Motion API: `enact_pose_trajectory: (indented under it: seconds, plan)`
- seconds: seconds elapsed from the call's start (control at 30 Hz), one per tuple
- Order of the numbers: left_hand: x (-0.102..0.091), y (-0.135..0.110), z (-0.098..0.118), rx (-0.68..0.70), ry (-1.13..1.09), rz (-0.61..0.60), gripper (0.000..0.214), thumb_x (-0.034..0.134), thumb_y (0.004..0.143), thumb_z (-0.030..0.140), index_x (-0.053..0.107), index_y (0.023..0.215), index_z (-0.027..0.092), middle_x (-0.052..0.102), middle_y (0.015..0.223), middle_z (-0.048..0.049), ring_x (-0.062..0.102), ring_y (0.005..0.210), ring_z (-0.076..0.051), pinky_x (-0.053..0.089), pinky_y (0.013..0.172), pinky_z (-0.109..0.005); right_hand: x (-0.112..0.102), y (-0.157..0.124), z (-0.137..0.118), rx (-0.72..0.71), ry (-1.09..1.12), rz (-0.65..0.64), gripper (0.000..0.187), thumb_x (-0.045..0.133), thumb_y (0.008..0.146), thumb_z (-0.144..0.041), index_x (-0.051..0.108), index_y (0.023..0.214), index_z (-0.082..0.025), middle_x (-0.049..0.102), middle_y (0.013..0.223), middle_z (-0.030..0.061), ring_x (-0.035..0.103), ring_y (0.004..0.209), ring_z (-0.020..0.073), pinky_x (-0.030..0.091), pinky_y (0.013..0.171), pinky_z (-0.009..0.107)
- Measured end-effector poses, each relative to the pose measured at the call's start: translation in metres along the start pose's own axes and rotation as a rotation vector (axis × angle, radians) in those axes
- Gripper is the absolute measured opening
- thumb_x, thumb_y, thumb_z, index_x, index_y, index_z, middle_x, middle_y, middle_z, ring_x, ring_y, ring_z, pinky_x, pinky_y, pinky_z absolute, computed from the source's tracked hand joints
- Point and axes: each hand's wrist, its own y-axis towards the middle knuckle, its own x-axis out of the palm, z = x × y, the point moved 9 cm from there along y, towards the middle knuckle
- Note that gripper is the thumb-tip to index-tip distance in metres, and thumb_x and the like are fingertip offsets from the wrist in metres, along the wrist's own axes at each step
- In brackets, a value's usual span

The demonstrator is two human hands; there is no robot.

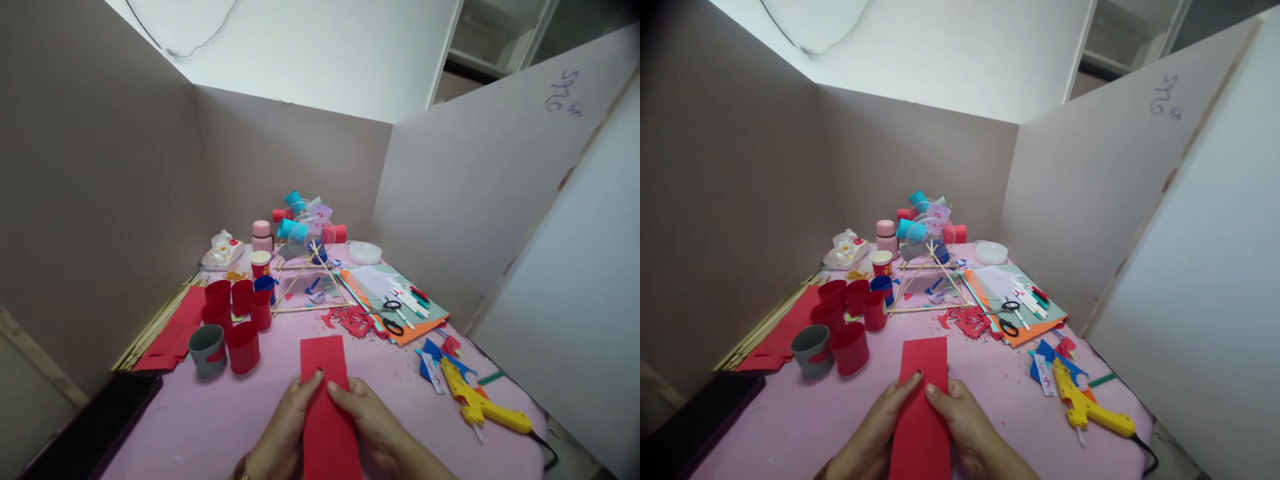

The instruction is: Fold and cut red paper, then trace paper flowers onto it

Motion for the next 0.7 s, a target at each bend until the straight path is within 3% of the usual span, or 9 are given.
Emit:
enact_pose_trajectory:
  seconds: [0.13,0.3,0.4,0.43,0.5,0.57,0.63,0.7]
  plan:
    - [-0.009,-0.002,-0.01,-0.091,-0.03,0.079,0.037,0.069,0.075,0.032,0.062,0.103,0.009,0.072,0.073,-0.0119,0.068,0.061,-0.027,0.053,0.056,-0.034,0.002,0.002,0.004,-0.021,-0.047,-0.044,0.049,0.075,0.067,-0.05,0.07,0.091,-0.008,0.071,0.067,0.0086,0.069,0.065,0.0226,0.05,0.077,0.04]
    - [-0.007,-0.001,-0.021,-0.185,-0.152,0.013,0.042,0.072,0.073,0.03,0.062,0.108,0.009,0.073,0.084,-0.0134,0.07,0.08,-0.029,0.054,0.07,-0.036,0.007,0.004,0.004,-0.131,-0.169,-0.09,0.058,0.065,0.069,-0.064,0.069,0.086,-0.008,0.069,0.065,0.0083,0.067,0.061,0.0221,0.051,0.069,0.039]
    - [-0.016,0.003,-0.023,-0.184,-0.136,0.081,0.046,0.074,0.071,0.028,0.06,0.111,0.008,0.074,0.085,-0.013,0.069,0.085,-0.031,0.054,0.075,-0.038,-0.005,0.006,-0.011,-0.201,-0.691,-0.029,0.068,0.04,0.081,-0.071,0.069,0.079,-0.01,0.067,0.062,0.0077,0.064,0.054,0.0178,0.051,0.058,0.031]
    - [-0.019,0.005,-0.022,-0.182,-0.127,0.101,0.048,0.074,0.071,0.027,0.06,0.112,0.008,0.074,0.086,-0.0134,0.069,0.086,-0.031,0.054,0.076,-0.039,-0.014,0.008,-0.024,-0.23,-0.974,0.033,0.073,0.028,0.085,-0.071,0.069,0.075,-0.011,0.066,0.061,0.0072,0.062,0.052,0.0163,0.05,0.055,0.028]
    - [-0.021,0.007,-0.02,-0.194,-0.116,0.114,0.05,0.075,0.07,0.023,0.058,0.114,0.005,0.073,0.089,-0.0151,0.068,0.09,-0.032,0.053,0.08,-0.04,-0.043,0.011,-0.062,-0.264,-1.151,0.17,0.071,0.022,0.091,-0.062,0.069,0.078,-0.011,0.069,0.068,0.01,0.064,0.06,0.0182,0.049,0.059,0.029]
    - [-0.021,0.008,-0.019,-0.219,-0.104,0.099,0.051,0.074,0.071,0.019,0.057,0.115,0.002,0.072,0.092,-0.0175,0.067,0.092,-0.032,0.051,0.085,-0.041,-0.076,0.015,-0.11,-0.309,-1.296,0.328,0.05,0.031,0.095,-0.049,0.067,0.097,-0.014,0.069,0.093,0.0124,0.063,0.089,0.0232,0.047,0.079,0.035]
    - [-0.02,0.006,-0.022,-0.256,-0.085,0.065,0.052,0.072,0.073,0.02,0.055,0.117,0.0,0.071,0.095,-0.0198,0.067,0.091,-0.033,0.049,0.088,-0.044,-0.108,0.022,-0.15,-0.311,-1.447,0.443,0.03,0.043,0.093,-0.035,0.063,0.108,-0.018,0.062,0.115,0.0133,0.051,0.114,0.028,0.037,0.096,0.042]
    - [-0.017,0.004,-0.027,-0.303,-0.072,0.017,0.052,0.071,0.076,0.025,0.054,0.118,-0.001,0.07,0.098,-0.0217,0.067,0.089,-0.032,0.047,0.089,-0.045,-0.132,0.033,-0.172,-0.282,-1.589,0.47,0.033,0.055,0.089,-0.03,0.056,0.119,-0.017,0.052,0.129,0.013,0.043,0.122,0.0297,0.032,0.101,0.048]
